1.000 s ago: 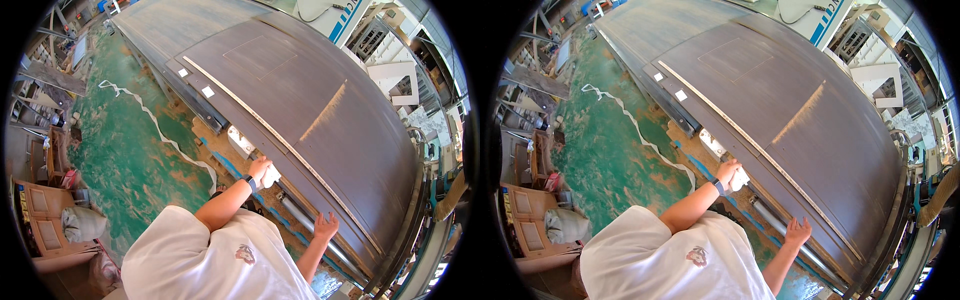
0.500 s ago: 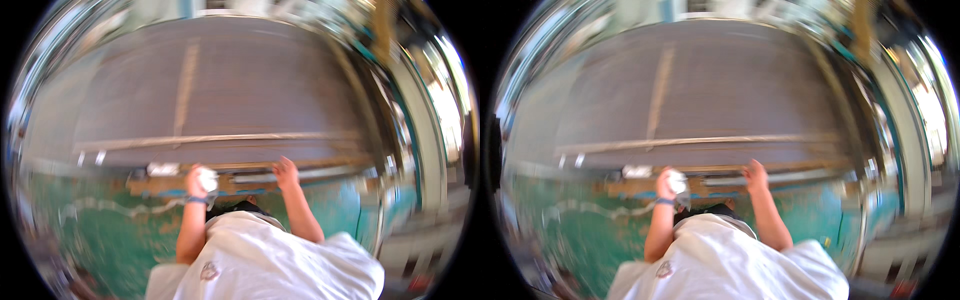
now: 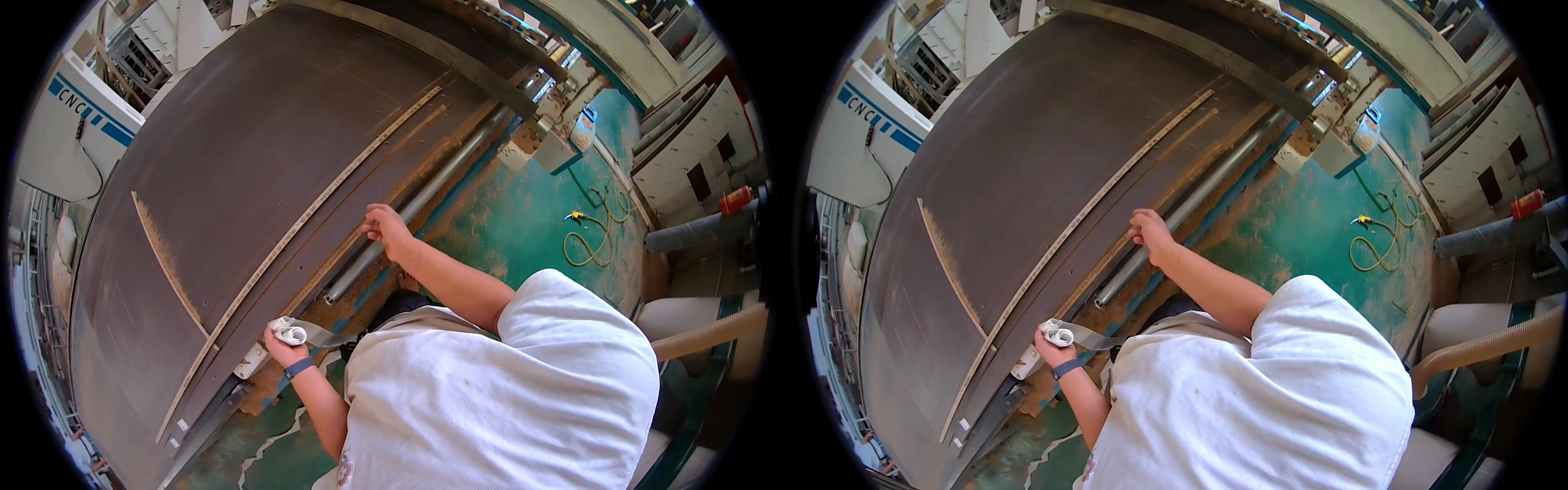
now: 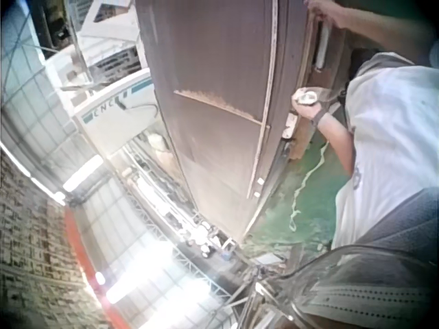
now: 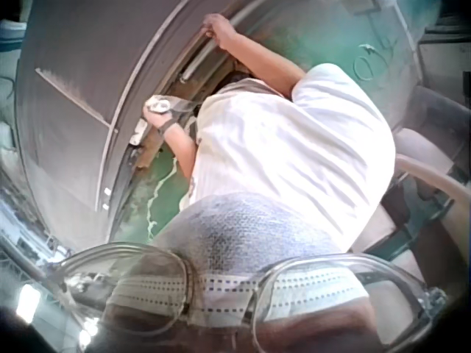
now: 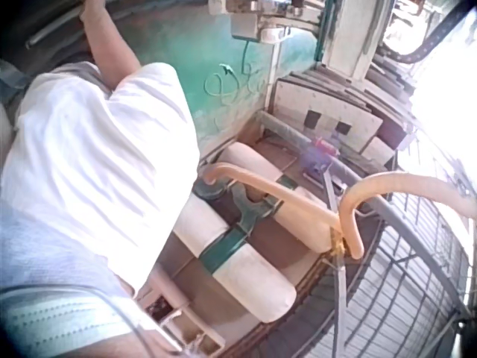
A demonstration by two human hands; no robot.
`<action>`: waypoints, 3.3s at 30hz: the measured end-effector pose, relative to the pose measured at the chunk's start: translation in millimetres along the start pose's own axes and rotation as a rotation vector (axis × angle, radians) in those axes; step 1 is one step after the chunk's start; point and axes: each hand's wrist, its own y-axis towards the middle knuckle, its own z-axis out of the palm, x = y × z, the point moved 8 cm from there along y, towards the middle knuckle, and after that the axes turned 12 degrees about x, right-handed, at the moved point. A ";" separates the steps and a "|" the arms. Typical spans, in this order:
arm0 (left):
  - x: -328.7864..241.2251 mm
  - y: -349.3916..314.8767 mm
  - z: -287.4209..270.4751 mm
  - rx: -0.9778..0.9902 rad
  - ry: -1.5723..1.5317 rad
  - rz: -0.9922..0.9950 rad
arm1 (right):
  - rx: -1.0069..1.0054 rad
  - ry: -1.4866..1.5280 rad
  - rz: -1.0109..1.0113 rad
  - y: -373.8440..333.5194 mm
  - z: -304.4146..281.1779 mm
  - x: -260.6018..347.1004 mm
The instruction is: The person applies adhesive labels to several wood panels on a large workbench, then picks up a wood strip and a metal ruler to measure and organize the panels before moving them to a stack.
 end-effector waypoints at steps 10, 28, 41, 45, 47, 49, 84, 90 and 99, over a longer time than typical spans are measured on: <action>82.8 8.9 72.9 0.012 0.074 -0.143 | 0.248 -0.014 0.091 14.5 -16.8 32.0; 166.7 16.2 170.2 0.061 -0.011 -0.096 | 0.097 -1.164 -0.406 60.0 -116.5 176.4; 248.5 21.4 225.9 0.026 0.014 -0.172 | 0.247 -2.332 -0.341 124.2 -200.2 276.7; 244.0 21.4 234.4 -0.046 -0.030 -0.079 | 0.334 -2.334 -0.397 132.4 -201.4 291.8; 249.8 15.0 246.6 -0.020 -0.014 -0.009 | 0.399 -2.328 -0.446 134.6 -199.6 297.8; 273.7 8.9 258.5 -0.088 -0.047 -0.037 | 0.493 -2.328 -0.523 134.8 -198.7 302.0; 404.9 -264.2 263.6 -0.590 -0.298 0.339 | 0.849 -2.319 -0.486 97.5 -140.9 319.8; 409.1 -362.6 188.2 -0.570 -0.318 0.418 | 0.915 -2.282 -0.531 80.2 -134.5 314.0; 380.0 -619.5 81.7 -0.771 -0.525 0.884 | 0.559 -2.446 -0.392 9.4 -112.8 290.5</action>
